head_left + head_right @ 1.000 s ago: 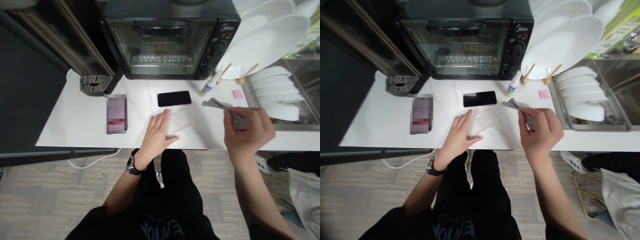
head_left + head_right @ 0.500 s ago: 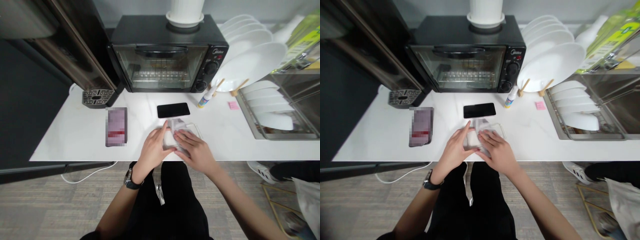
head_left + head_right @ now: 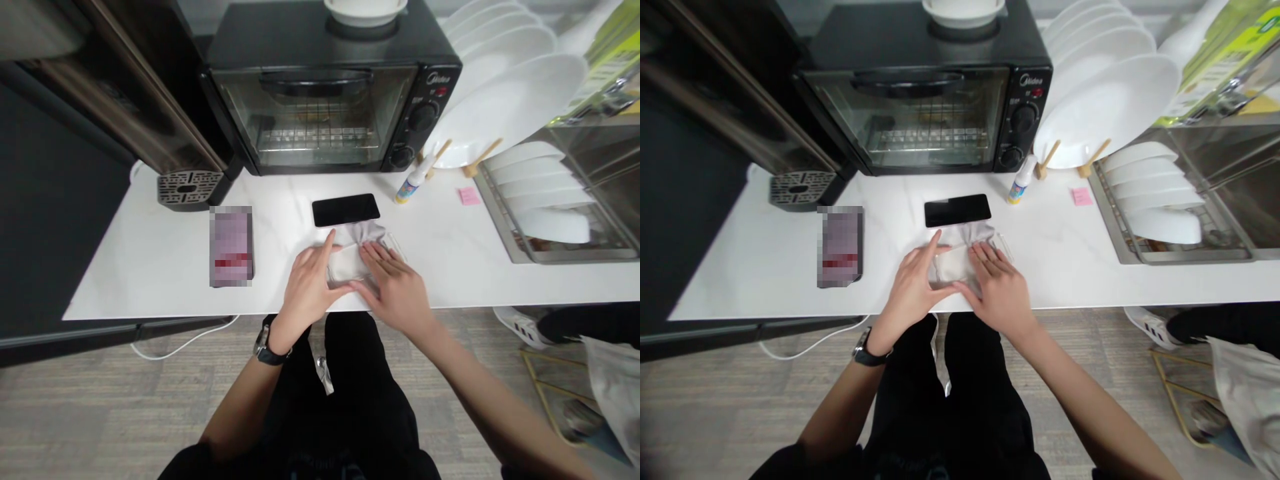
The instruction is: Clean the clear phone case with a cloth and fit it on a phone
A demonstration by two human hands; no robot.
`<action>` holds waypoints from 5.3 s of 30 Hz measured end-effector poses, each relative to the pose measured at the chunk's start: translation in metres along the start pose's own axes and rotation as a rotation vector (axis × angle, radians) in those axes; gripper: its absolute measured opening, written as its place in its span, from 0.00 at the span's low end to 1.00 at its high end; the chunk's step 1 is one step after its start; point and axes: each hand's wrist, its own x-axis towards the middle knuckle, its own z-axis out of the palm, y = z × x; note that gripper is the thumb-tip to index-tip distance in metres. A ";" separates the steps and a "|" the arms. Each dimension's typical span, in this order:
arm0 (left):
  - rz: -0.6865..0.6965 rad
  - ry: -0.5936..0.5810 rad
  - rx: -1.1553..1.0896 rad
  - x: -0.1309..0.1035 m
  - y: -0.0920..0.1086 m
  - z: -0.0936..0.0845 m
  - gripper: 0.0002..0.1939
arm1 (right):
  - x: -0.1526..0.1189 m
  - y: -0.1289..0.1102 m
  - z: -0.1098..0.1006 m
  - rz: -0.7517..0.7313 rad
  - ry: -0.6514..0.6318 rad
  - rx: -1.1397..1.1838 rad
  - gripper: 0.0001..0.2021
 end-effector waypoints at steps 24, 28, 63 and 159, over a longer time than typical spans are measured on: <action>-0.080 0.008 0.095 -0.004 0.000 0.001 0.38 | -0.004 -0.023 -0.002 -0.176 -0.133 0.128 0.19; -0.073 0.021 0.056 -0.003 0.001 0.002 0.42 | -0.010 0.010 -0.018 -0.050 -0.085 0.037 0.15; -0.002 -0.041 -0.010 0.000 0.002 0.000 0.43 | -0.019 0.014 -0.017 -0.007 -0.033 0.038 0.14; -0.053 -0.038 0.060 -0.001 0.008 -0.005 0.34 | 0.009 -0.024 0.009 -0.067 -0.008 0.081 0.19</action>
